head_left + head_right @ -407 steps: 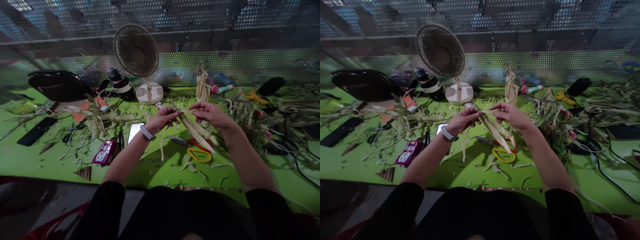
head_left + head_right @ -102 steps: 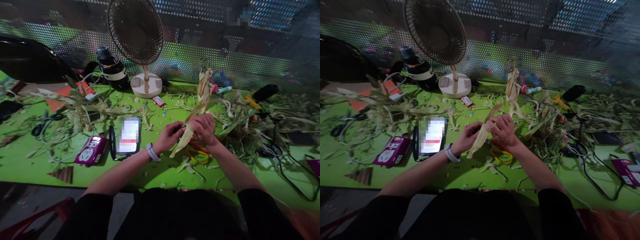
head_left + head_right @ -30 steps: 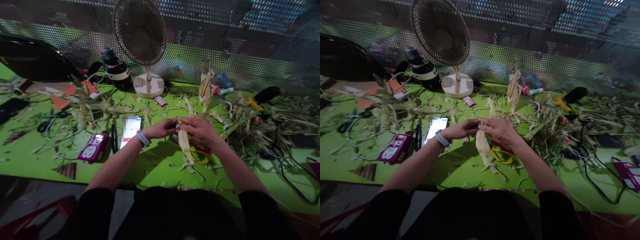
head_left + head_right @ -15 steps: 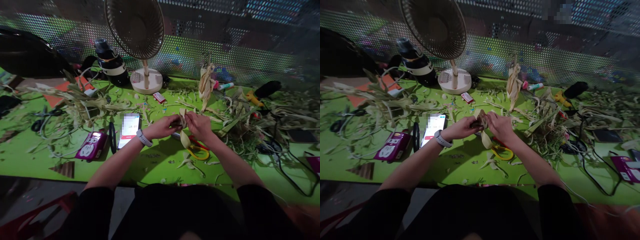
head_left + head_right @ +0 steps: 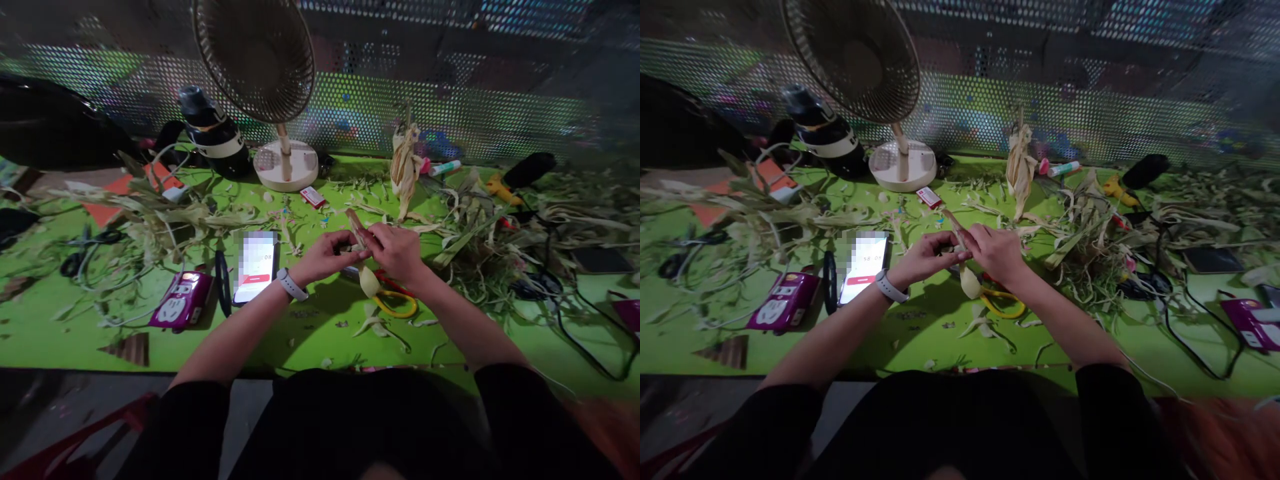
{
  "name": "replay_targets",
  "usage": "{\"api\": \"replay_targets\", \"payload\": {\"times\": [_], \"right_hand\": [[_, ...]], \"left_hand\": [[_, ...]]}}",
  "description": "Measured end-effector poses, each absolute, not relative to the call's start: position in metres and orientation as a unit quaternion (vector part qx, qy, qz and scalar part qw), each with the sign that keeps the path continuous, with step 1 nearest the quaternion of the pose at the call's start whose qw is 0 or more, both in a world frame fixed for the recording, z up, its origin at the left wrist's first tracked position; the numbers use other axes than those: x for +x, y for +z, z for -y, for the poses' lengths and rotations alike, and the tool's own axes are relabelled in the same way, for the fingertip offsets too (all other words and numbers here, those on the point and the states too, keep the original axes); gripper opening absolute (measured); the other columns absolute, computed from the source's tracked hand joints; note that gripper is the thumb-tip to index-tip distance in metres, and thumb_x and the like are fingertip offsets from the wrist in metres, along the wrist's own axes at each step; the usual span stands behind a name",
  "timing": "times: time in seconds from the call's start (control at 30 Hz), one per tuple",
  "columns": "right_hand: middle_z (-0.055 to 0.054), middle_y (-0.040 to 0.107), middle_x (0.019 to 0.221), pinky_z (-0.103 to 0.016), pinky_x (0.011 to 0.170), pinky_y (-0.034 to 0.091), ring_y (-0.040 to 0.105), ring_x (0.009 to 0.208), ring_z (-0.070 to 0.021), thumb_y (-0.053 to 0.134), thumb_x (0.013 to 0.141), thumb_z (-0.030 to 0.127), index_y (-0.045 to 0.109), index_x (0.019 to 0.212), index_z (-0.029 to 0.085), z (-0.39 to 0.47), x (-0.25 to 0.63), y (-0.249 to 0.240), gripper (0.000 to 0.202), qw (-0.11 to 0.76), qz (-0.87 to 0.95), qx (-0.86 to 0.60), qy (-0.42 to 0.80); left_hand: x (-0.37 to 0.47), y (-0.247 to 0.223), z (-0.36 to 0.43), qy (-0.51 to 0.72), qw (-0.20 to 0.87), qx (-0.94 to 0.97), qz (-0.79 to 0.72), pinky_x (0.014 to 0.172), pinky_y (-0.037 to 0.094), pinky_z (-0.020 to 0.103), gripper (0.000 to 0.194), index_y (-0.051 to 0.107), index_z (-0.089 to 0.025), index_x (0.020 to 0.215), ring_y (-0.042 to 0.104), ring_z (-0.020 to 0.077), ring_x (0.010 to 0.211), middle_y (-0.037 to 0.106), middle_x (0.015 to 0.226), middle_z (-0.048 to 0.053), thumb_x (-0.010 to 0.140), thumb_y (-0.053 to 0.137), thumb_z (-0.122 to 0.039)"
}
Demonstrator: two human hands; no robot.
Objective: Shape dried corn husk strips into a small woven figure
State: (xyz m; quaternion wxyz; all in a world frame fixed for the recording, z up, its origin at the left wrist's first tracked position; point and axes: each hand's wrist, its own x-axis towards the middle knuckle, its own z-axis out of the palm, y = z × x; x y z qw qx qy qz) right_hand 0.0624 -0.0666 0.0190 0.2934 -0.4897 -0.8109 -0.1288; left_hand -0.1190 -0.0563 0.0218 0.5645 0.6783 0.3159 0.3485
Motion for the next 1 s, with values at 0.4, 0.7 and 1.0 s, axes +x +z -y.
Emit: {"api": "replay_targets", "payload": {"times": [0.4,0.7,1.0], "right_hand": [[-0.003,0.068,0.088,-0.027,0.058,0.049,0.057,0.059,-0.0116,0.052,0.092,0.028,0.064,0.1,0.023,0.066,0.074,0.044,0.015,0.526,0.719,-0.454,-0.013],[0.002,0.056,0.057,-0.024,0.05,0.035,0.045,0.048,-0.009,0.058,0.087,0.037,0.061,0.069,0.018,0.065,0.065,0.041,0.026,0.448,0.731,-0.497,0.131],[0.002,0.057,0.053,-0.022,0.038,0.035,0.044,0.042,-0.0083,0.07,0.071,0.046,0.064,0.067,0.016,0.066,0.055,0.038,0.031,0.458,0.58,-0.546,0.396]], "left_hand": [[-0.118,0.014,0.05,0.483,0.575,0.58,-0.316,0.065,0.048,0.022,0.029,0.062,-0.015,0.074,0.058,0.0094,0.066,0.065,0.071,0.0,0.07,0.077,-0.04],[-0.116,0.006,0.05,0.512,0.538,0.591,-0.316,0.059,0.046,0.021,0.025,0.063,-0.015,0.076,0.055,0.0084,0.062,0.063,0.069,0.0,0.074,0.074,-0.038],[-0.112,0.003,0.053,0.513,0.463,0.648,-0.32,0.061,0.045,0.023,0.026,0.066,-0.015,0.079,0.055,0.0105,0.064,0.065,0.072,0.002,0.075,0.072,-0.04]]}}
